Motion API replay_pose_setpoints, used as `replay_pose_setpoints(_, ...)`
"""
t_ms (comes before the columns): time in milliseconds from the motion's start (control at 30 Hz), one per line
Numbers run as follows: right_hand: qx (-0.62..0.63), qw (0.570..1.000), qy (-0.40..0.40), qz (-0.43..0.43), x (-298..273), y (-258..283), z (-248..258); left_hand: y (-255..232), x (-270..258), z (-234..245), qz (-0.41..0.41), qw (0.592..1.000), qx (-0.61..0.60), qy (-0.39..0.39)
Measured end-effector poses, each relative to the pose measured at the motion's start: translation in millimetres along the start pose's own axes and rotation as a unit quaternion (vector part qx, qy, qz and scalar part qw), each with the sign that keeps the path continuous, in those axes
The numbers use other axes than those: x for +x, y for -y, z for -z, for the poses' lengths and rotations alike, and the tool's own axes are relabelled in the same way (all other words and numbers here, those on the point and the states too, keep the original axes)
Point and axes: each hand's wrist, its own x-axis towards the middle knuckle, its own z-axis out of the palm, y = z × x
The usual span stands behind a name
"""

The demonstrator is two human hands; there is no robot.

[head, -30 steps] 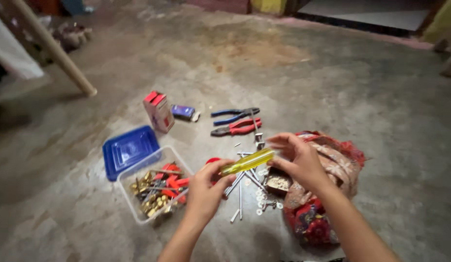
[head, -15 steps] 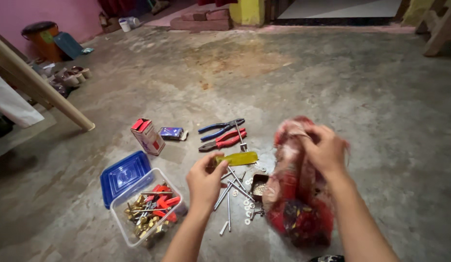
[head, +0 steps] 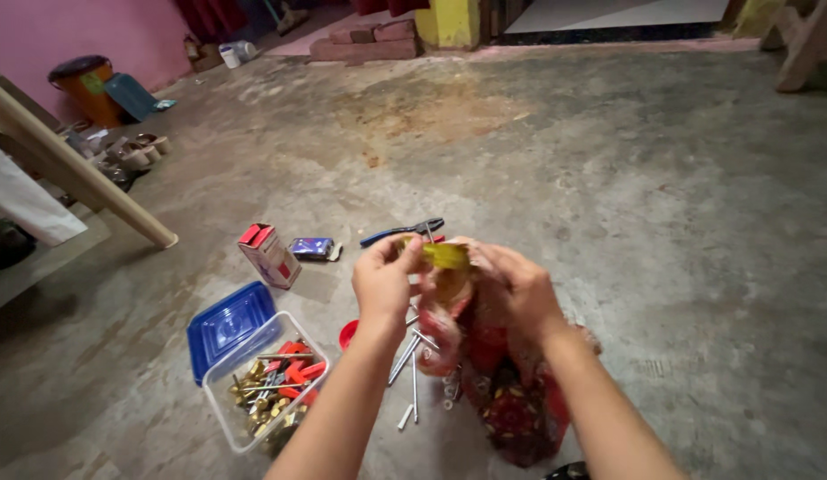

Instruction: The person wipes a red plastic plumbing fixture with a cloth, then inserts metal rods and washers into the fixture's holes. They continue adding components one by one, organizing parts from a nearby container.

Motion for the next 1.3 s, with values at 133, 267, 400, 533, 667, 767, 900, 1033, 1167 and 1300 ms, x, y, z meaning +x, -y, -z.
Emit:
replay_pose_setpoints(133,-0.001,0.998,-0.019,-0.06,-5,-9,-5,-18,-1,6,-0.001,0.997,-0.071,0.022)
replay_pose_setpoints(267,-0.006,0.989,-0.059,-0.134,-8,-1,-23,-22,-7,-8,-0.04,0.996,-0.073,0.023)
replay_pose_setpoints(400,0.127,0.943,-0.184,-0.245,3,2,-15,-26,-8,-5,-0.064,0.997,-0.028,-0.034)
replay_pose_setpoints(533,0.184,0.957,-0.161,-0.157,10,24,-10,-23,-7,-4,-0.029,0.998,-0.033,-0.038)
replay_pose_setpoints(667,0.099,0.982,-0.071,-0.147,1,55,-31,-9,-7,-9,-0.036,0.999,-0.035,-0.005)
replay_pose_setpoints(767,0.109,0.976,-0.051,-0.184,0,57,-33,5,-9,-13,-0.058,0.997,0.017,0.036)
replay_pose_setpoints(900,0.04,0.991,0.019,-0.124,1,47,-32,19,-9,-9,-0.125,0.986,0.099,0.044)
replay_pose_setpoints(1033,0.008,0.971,-0.027,-0.236,3,44,-32,21,-10,-4,-0.132,0.985,0.113,0.011)
replay_pose_setpoints(1167,0.091,0.953,-0.164,-0.236,12,53,-29,11,-14,12,-0.147,0.946,0.288,0.028)
replay_pose_setpoints(1300,0.316,0.922,-0.189,-0.118,8,70,-35,9,-31,13,-0.267,0.861,0.428,0.07)
